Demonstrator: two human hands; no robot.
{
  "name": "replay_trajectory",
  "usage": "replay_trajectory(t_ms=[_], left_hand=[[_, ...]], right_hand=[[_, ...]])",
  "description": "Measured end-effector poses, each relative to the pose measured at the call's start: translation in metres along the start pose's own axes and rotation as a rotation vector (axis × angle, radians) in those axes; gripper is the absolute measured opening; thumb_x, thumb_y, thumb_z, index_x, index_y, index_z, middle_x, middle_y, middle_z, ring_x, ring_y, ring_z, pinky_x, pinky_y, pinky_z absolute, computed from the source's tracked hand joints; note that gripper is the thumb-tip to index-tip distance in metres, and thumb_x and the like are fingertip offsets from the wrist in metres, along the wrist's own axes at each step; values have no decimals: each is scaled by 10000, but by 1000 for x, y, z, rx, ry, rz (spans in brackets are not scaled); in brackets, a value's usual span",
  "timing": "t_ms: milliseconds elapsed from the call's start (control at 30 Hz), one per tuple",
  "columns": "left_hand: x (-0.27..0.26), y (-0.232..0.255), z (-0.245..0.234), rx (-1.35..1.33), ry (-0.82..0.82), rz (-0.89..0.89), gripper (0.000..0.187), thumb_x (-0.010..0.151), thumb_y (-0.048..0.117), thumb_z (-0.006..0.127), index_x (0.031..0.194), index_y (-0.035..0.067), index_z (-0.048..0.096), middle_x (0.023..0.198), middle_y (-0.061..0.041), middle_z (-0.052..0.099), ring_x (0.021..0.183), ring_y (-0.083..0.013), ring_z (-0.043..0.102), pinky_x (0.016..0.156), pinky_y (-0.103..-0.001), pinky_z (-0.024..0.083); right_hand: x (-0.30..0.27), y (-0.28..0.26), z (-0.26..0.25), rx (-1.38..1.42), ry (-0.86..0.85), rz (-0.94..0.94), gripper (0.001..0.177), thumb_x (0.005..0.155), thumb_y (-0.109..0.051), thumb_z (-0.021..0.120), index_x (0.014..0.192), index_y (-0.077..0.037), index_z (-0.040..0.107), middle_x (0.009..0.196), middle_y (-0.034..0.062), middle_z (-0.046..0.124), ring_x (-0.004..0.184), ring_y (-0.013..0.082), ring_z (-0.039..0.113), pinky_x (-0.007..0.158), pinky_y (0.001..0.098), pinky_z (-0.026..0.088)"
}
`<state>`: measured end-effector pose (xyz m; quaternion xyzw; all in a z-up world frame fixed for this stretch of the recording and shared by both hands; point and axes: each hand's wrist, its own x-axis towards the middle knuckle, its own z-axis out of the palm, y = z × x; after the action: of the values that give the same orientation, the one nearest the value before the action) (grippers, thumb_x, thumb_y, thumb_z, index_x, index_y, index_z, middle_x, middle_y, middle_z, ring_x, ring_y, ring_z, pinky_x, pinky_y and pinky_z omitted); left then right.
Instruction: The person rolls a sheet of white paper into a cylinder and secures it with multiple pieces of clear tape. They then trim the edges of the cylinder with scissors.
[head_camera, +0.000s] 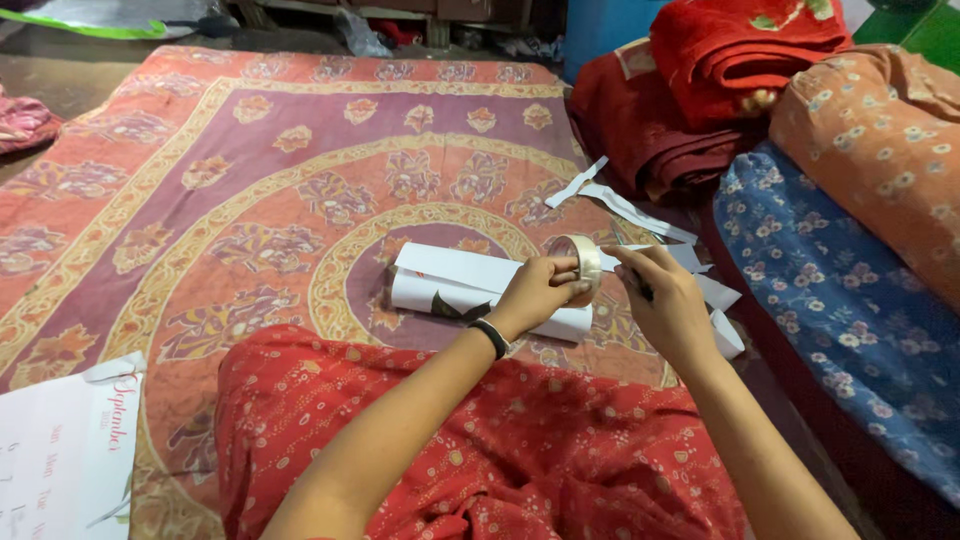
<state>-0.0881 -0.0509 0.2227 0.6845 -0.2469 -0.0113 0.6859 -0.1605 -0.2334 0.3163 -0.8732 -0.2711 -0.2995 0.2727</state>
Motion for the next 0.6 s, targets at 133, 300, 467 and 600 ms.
replay_trajectory(t_ms=[133, 300, 467, 600], left_hand=[[1, -5, 0, 157, 5, -35, 264, 920, 93, 696, 1175, 43, 739, 859, -58, 769, 821, -68, 691, 755, -269, 556], [1, -11, -5, 131, 7, -86, 227, 926, 102, 695, 1141, 39, 732, 831, -7, 758, 800, -51, 679, 747, -255, 540], [-9, -22, -23, 114, 44, -141, 279, 937, 80, 693, 1210, 34, 724, 883, -48, 770, 837, -58, 679, 760, -258, 550], [-14, -30, -39, 25, 62, -177, 338, 937, 54, 682, 1274, 30, 687, 996, -38, 784, 901, -53, 689, 789, -251, 566]], right_hand=[[1, 10, 10, -80, -49, -40, 267, 896, -64, 718, 1141, -157, 771, 1023, 84, 706, 837, 289, 695, 708, 388, 536], [2, 28, 31, -134, -70, -11, 229, 847, -102, 770, 1071, -152, 780, 1010, 57, 729, 818, 270, 714, 674, 389, 540], [11, 35, 58, 100, -154, 21, 216, 908, -74, 720, 1119, -115, 748, 1038, 64, 733, 826, 247, 726, 715, 362, 561], [14, 31, 79, 144, -148, 20, 259, 922, -45, 696, 1175, -87, 732, 1042, 96, 728, 860, 269, 717, 726, 369, 551]])
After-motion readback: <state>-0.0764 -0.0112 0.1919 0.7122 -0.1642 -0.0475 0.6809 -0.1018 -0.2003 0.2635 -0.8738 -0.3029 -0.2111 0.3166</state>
